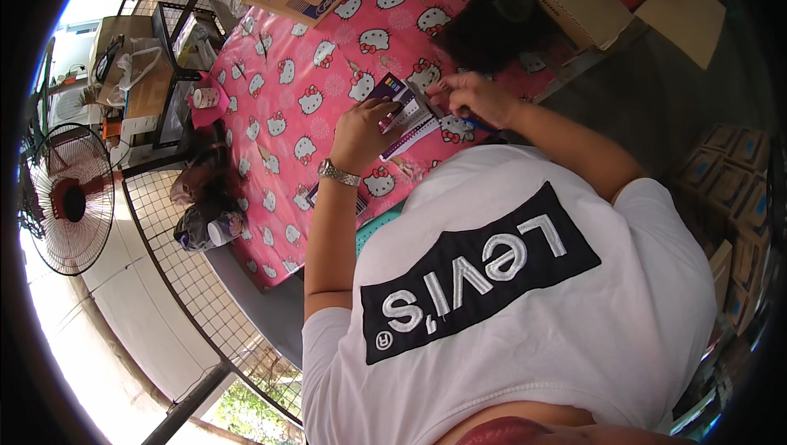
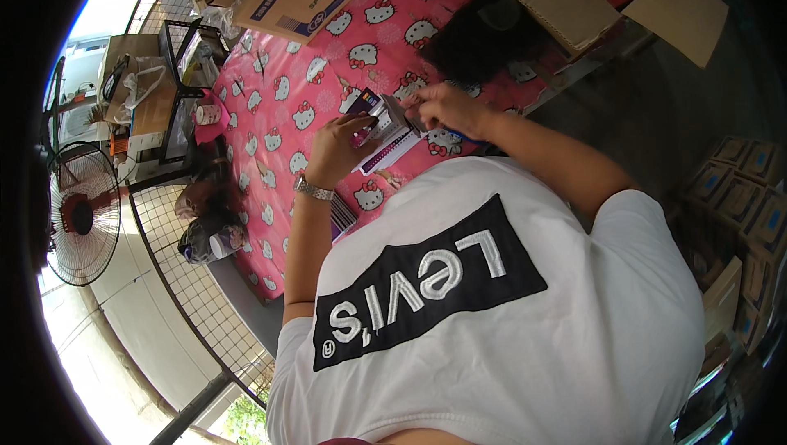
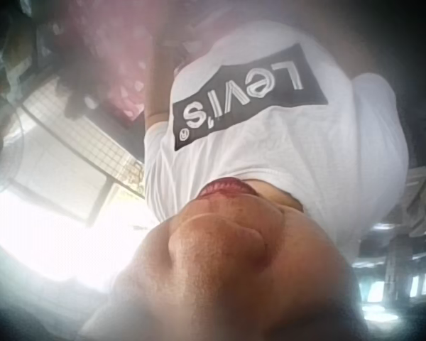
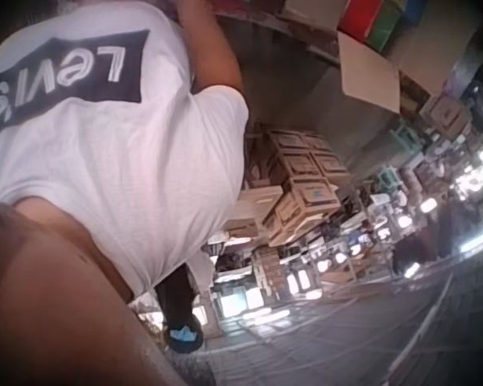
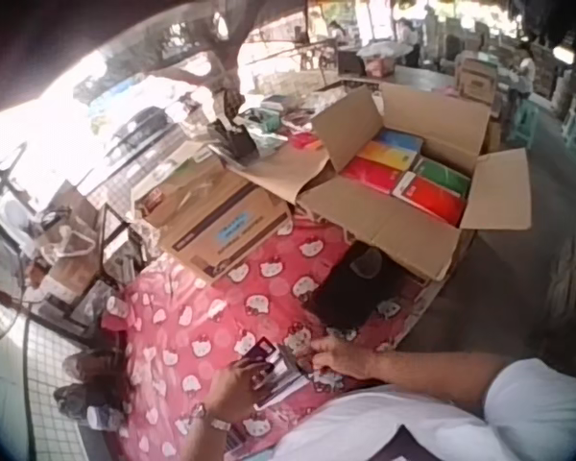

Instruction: The person tapes individual notebooks by hand, placing tape along the spine of each book and setting them aside one by one.

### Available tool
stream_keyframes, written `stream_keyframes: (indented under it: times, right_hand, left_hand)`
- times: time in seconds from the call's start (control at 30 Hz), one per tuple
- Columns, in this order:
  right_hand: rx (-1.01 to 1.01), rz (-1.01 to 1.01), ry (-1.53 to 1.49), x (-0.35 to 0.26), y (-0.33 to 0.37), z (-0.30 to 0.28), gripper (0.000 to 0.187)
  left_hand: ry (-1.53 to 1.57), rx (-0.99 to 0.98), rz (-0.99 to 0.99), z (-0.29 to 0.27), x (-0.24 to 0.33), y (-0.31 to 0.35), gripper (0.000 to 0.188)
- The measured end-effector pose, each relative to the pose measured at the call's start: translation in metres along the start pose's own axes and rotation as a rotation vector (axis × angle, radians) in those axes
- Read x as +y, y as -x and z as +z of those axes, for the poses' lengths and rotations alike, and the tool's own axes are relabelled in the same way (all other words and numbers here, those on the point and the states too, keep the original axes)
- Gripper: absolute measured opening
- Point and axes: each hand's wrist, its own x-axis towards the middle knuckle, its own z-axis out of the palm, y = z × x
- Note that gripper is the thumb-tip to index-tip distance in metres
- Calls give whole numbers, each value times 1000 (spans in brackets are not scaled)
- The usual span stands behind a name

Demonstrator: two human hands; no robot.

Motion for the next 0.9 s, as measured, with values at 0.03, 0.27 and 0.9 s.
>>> stream_keyframes:
  times: [0.03, 0.27, 0.9]
  right_hand:
    - [-25, 6, 37, 0, 2, 11, 46]
    - [224, -416, 760, 15, 7, 37, 39]
    - [-76, 171, -425, -24, -4, 23, 33]
  left_hand:
    - [6, -6, 1, 1, -3, 0, 41]
    - [51, 62, 12, 1, 5, 5, 35]
    - [-7, 68, -259, -33, 42, 6, 16]
